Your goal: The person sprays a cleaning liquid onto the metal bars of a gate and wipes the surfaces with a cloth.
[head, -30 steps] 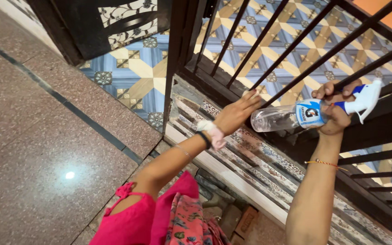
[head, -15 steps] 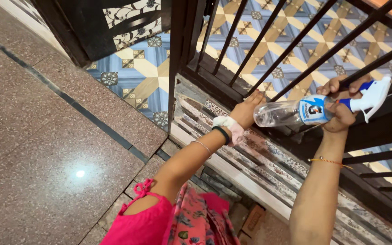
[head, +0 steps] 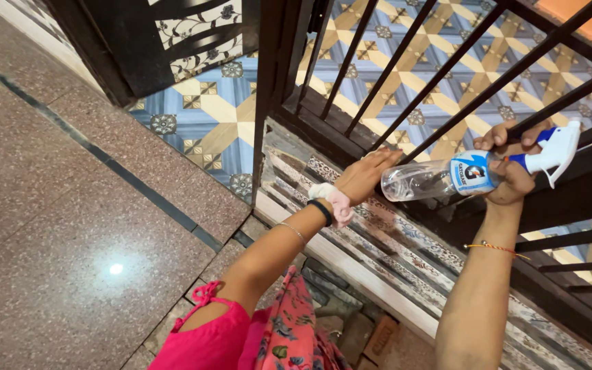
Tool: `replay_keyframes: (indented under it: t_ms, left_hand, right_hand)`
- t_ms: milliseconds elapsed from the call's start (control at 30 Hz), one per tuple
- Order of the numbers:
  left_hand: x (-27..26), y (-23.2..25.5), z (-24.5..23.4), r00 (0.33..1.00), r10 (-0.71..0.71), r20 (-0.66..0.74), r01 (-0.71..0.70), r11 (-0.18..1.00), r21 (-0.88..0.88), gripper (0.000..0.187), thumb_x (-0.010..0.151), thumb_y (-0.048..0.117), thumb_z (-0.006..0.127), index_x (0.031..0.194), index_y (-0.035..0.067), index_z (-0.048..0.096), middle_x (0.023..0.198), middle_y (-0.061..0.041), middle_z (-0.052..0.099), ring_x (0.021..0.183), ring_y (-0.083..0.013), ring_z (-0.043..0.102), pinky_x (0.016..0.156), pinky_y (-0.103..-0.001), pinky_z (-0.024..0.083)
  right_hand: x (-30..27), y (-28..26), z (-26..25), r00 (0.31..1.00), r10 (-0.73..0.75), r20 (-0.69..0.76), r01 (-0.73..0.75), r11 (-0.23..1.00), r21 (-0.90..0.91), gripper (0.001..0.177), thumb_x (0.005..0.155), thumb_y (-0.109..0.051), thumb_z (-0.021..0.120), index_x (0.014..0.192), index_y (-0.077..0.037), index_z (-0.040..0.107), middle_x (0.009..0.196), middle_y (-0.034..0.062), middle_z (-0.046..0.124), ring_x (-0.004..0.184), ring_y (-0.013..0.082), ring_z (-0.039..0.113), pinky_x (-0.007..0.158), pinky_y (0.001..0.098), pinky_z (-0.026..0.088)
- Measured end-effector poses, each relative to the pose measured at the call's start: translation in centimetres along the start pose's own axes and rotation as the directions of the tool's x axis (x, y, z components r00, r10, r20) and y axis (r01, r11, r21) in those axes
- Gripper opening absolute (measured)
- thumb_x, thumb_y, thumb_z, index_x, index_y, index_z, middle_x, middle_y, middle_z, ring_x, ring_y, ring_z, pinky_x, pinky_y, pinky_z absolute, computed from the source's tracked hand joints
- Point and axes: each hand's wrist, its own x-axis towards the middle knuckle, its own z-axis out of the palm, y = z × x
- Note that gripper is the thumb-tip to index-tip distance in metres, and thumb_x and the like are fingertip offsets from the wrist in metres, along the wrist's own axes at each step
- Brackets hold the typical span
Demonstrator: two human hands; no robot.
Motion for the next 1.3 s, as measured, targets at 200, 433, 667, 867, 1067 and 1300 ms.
replay_keyframes:
  t_ms: [200,433,667,867,1067,1300]
  left_hand:
    - [0.9,-0.7,2.0,1.000,0.017,-0.015,-0.019,0.996,-0.086,0.081,0.072,-0.008,0.067,0.148,0.008,0.045,0.149,-0.016,0.053,0.143,-0.0352,0.044,0.119,-0.040,0.037]
    - [-0.6,0.5,-0.4,0.991,-0.113,-0.070,0.073,0.902,-0.425,0.076,0.074,-0.019,0.060,0.143,0.011,0.061,0.144,-0.016,0.061,0.135,-0.0323,0.058,0.115,-0.038,0.046]
    - [-1.8,1.4,-5.1,0.899,-0.428,0.093,0.392,0.691,-0.608,0.056,0.084,-0.017,0.052,0.127,0.015,0.071,0.139,-0.008,0.066,0.111,-0.0252,0.073,0.100,-0.039,0.058]
    - [2.1,0.3,-8.4,0.796,-0.524,-0.302,0.273,0.758,-0.593,0.035,0.091,-0.010,0.056,0.120,0.008,0.064,0.119,-0.011,0.070,0.096,-0.0230,0.074,0.084,-0.036,0.063]
    - [2.5,-1.9,-5.4,0.896,-0.374,-0.241,0.319,0.918,-0.237,0.013,0.100,0.004,0.057,0.108,0.006,0.068,0.110,-0.012,0.073,0.094,-0.0289,0.075,0.085,-0.037,0.059]
    - [-2.0,-1.3,-2.0,0.974,-0.121,-0.192,0.172,0.945,0.278,0.056,0.082,-0.001,0.053,0.138,-0.001,0.054,0.148,-0.015,0.053,0.140,-0.0304,0.048,0.080,-0.037,0.059]
  right_hand:
    - [-0.2,0.3,-0.9,1.000,0.029,0.002,-0.029,0.998,0.063,0.044,0.080,0.005,0.054,0.116,-0.016,0.041,0.101,0.0087,0.047,0.093,0.0210,0.051,0.098,0.0367,0.044]
    - [-0.1,0.3,-0.5,1.000,0.025,0.007,-0.026,0.995,0.093,0.041,0.083,0.005,0.053,0.117,-0.016,0.042,0.100,0.0090,0.048,0.092,0.0213,0.051,0.096,0.0369,0.045]
    - [-0.5,-0.2,0.0,0.998,0.055,-0.039,-0.052,0.996,0.067,0.040,0.081,0.004,0.050,0.115,-0.015,0.041,0.100,0.0095,0.047,0.093,0.0221,0.051,0.098,0.0386,0.045]
    - [-0.4,0.1,0.2,0.999,0.028,-0.042,-0.026,0.998,0.052,0.042,0.081,0.004,0.050,0.117,-0.015,0.041,0.100,0.0096,0.046,0.092,0.0218,0.050,0.097,0.0376,0.045]
    - [-0.1,0.2,0.1,0.999,0.018,-0.031,-0.017,1.000,0.024,0.044,0.078,0.003,0.051,0.115,-0.016,0.040,0.098,0.0095,0.046,0.091,0.0217,0.051,0.096,0.0377,0.045]
    - [0.0,0.0,0.9,1.000,0.017,-0.024,-0.016,0.999,0.038,0.044,0.076,0.001,0.051,0.114,-0.017,0.039,0.096,0.0085,0.046,0.088,0.0206,0.050,0.093,0.0357,0.045]
